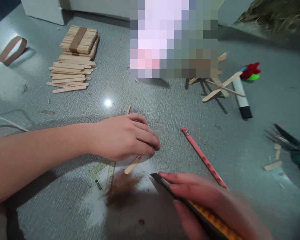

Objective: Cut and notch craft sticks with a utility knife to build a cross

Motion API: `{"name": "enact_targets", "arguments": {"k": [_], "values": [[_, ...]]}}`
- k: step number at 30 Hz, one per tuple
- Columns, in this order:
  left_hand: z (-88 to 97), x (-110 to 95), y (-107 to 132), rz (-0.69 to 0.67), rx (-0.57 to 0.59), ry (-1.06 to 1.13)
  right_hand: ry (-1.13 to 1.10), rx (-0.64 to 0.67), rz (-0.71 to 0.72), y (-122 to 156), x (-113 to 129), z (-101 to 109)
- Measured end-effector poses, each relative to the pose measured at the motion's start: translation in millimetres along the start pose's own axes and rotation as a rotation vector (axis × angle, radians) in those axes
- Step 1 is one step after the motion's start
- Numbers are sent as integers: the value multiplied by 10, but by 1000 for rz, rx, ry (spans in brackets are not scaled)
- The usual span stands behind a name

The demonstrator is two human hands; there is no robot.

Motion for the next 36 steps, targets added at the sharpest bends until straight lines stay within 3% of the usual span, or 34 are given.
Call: {"name": "enact_targets", "arguments": {"k": [4, 8, 10, 11, 13, 17, 20, 26, 31, 36], "values": [[99, -61, 8, 40, -111, -137, 18, 44, -37, 21, -45, 34], [204, -412, -91, 155, -215, -313, 7, -35, -25, 18, -72, 116], [217, -576, -142, 390, -166, -317, -35, -111, -43, 20, -102, 161], [180, -664, -167, 483, -69, -297, -67, -136, -54, 25, -120, 170], [187, -866, -213, 560, -35, -344, -145, -158, -73, 43, -160, 162], [18, -1029, -197, 585, 123, -391, -239, -168, -92, 95, -230, 99], [-59, -1043, -112, 551, 84, -449, -222, -175, -88, 122, -242, 69], [-22, -1010, -16, 510, -62, -490, -151, -123, -43, 93, -144, 67], [3, -903, -18, 458, -92, -491, -131, -97, -37, 37, -110, 79], [-18, -957, -32, 397, -103, -481, -104, -103, -32, -20, -57, 81]]}}
Point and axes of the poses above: each hand's wrist, its own y-axis away from the middle knuckle, its own z-axis out of the back of the hand, x = y × z, the point moved 6 cm from there along -y, towards the middle knuckle, and after that the axes turned 8 degrees about -z, right-handed, at the moved point
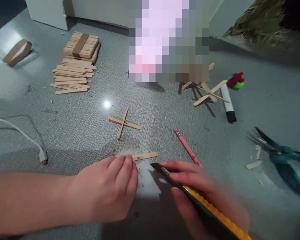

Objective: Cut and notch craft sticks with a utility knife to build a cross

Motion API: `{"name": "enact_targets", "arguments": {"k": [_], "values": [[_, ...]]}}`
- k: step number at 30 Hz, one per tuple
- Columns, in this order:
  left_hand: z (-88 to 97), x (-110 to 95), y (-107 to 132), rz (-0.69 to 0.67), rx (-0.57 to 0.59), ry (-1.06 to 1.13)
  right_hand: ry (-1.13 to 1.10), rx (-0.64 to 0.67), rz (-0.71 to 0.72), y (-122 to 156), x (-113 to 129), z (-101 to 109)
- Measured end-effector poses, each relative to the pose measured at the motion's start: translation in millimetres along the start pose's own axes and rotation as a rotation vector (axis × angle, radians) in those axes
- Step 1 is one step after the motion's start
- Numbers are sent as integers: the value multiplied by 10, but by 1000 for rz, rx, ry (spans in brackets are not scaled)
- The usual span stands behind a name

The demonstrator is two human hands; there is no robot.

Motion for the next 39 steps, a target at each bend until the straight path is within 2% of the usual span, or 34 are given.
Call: {"name": "enact_targets", "arguments": {"k": [8, 15, 19, 25, 29, 35, 39], "values": [[24, -154, 53, -51, -23, 33, 37, -8, -2, -51, 74, -35], [-17, -298, 65, -84, -18, -43, 44, 43, -17, -46, 74, -112], [-24, -272, 71, 4, -64, 28, 35, 55, -26, -36, 81, -124], [-17, -269, 62, -60, -64, -10, 32, 88, -24, -22, 41, -147], [-17, -255, 68, -13, -106, 45, 31, 107, -9, -22, 23, -150], [-69, -276, 83, 6, -28, 65, 50, 124, -18, 5, 19, -154], [-43, -262, 55, 5, -59, 52, 95, 126, 21, 3, 69, -173]]}}
Point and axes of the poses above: each hand's wrist, its own y-axis away from the middle knuckle, its own z-axis out of the back of the hand, x = y × z, the point moved 6 cm from there along -y, towards the middle knuckle, and after that the axes turned 8 degrees about -z, right-handed, at the moved point
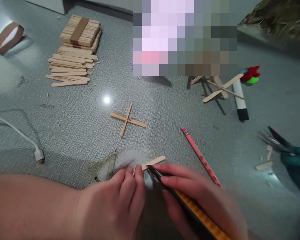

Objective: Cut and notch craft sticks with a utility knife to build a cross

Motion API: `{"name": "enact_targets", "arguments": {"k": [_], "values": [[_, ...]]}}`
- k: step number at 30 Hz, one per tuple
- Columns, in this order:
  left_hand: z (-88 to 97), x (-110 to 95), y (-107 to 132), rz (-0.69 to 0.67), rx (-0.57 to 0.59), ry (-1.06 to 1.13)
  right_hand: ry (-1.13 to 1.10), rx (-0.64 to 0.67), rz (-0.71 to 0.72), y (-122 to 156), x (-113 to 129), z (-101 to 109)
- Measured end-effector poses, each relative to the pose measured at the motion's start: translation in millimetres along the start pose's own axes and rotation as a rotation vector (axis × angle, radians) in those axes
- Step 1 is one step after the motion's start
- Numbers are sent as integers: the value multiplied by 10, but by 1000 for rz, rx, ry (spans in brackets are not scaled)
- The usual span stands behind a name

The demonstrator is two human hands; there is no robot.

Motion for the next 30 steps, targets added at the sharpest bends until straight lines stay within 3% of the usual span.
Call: {"name": "enact_targets", "arguments": {"k": [6, 12, 16, 20, 24, 27, 30], "values": [[32, 39, -48, 50, -62, -20, 75, 38, 36, 36, -2, -9], [42, 45, -85, 36, -52, -20, 180, 90, 67, 244, -47, -39], [47, 56, -82, 64, -58, -30, 130, 36, -72, 329, -92, -14], [36, 49, -95, 21, -43, 0, -71, 142, -209, 312, -154, -52], [26, 74, -112, 17, -6, 21, -228, 126, -488, 294, -253, -78], [37, 86, -106, 27, -23, 34, -273, 136, -519, 283, -211, -110], [23, 94, -95, 39, -21, 50, -285, 162, -436, 227, -156, -132]]}}
Point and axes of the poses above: each hand's wrist, its own y-axis away from the middle knuckle, its own z-axis out of the back of the hand, x = y × z, the point moved 6 cm from there along -y, towards the middle knuckle, and after that the axes turned 8 degrees about -z, right-handed, at the moved point
